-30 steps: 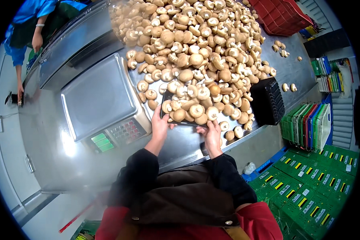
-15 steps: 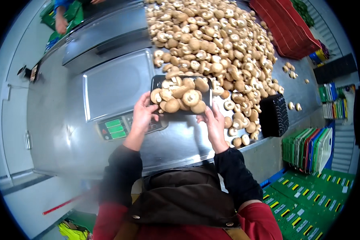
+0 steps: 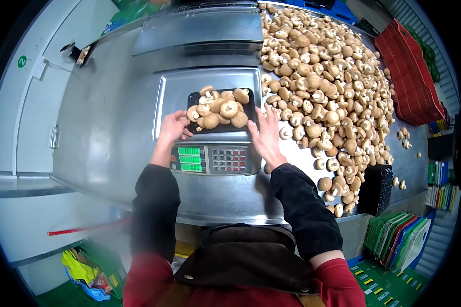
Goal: The person prepares for packing by retrieving black plastic trays from a bin and placing them on an industrial stainless steel table. They kemudian gather handfuls of brown mushrooms from a large pile and place them into the trays, checking the weight of the filled trays on a digital scale.
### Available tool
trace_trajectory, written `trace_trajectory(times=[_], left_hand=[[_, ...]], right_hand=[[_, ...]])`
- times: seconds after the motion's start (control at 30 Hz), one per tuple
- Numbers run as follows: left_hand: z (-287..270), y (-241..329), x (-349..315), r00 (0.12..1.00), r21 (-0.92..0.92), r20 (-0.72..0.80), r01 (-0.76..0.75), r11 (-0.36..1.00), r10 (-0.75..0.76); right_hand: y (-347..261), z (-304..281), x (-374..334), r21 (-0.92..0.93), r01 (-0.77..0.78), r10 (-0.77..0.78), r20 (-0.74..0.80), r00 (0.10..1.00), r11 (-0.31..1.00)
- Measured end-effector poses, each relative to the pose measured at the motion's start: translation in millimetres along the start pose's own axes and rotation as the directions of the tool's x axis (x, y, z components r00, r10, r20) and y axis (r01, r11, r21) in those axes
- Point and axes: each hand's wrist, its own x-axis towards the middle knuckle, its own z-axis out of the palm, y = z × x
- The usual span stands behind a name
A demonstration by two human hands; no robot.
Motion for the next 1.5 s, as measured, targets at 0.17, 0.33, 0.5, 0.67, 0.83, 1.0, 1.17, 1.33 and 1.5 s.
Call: trace_trajectory(times=[0.17,0.33,0.5,0.67,0.83,1.0,1.17,1.33,1.5], left_hand=[[-5.1,20.2,1.0,0.757,0.584,-0.225,-0.4,0.707,0.614],[26.5,63.3,19.4,0.64,0.441,0.079,-0.71,0.549,0.765],[39.5,71.4,19.4,0.643,0.363,-0.035,-0.705,0.61,0.765],[14.8,43.1,-21.1,0.638,0.207,-0.332,-0.669,0.714,0.694],[43.9,0.4,-111.9,0.71,0.163,-0.148,-0.669,0.726,0.688],[129.7,-45.7,-164.1,0.728,0.24,0.379,-0.673,0.699,0.571],[215.8,-85.3,-138.7,0.521,0.333,0.586,-0.853,0.402,0.62],[279.6,-100.3,-104.3,0.553,0.334,0.498,-0.833,0.441,0.668],[306.1,-53.8,-106.5,0.595,0.354,0.525,-0.803,0.48,0.609]], right_hand=[[-5.4,-23.9,-2.4,0.06,0.211,-0.196,-0.195,0.961,0.976],[-59.0,-35.6,29.0,-0.036,0.472,-0.473,-0.046,0.88,0.881],[-53.2,-24.5,41.3,-0.022,0.552,-0.552,-0.023,0.833,0.834],[-29.1,-53.9,-3.5,0.307,0.378,-0.283,-0.312,0.907,0.873],[92.6,-72.5,-51.3,-0.291,0.056,-0.134,-0.256,0.958,0.955],[111.9,-86.0,-51.8,-0.489,0.078,-0.128,-0.071,0.989,0.869],[119.7,-123.7,-92.0,-0.2,-0.019,-0.029,-0.236,0.971,0.98],[152.1,-223.7,-147.0,-0.207,-0.449,0.298,-0.505,0.81,0.869],[213.5,-345.2,-224.6,-0.42,-0.651,0.156,-0.754,0.638,0.633]])
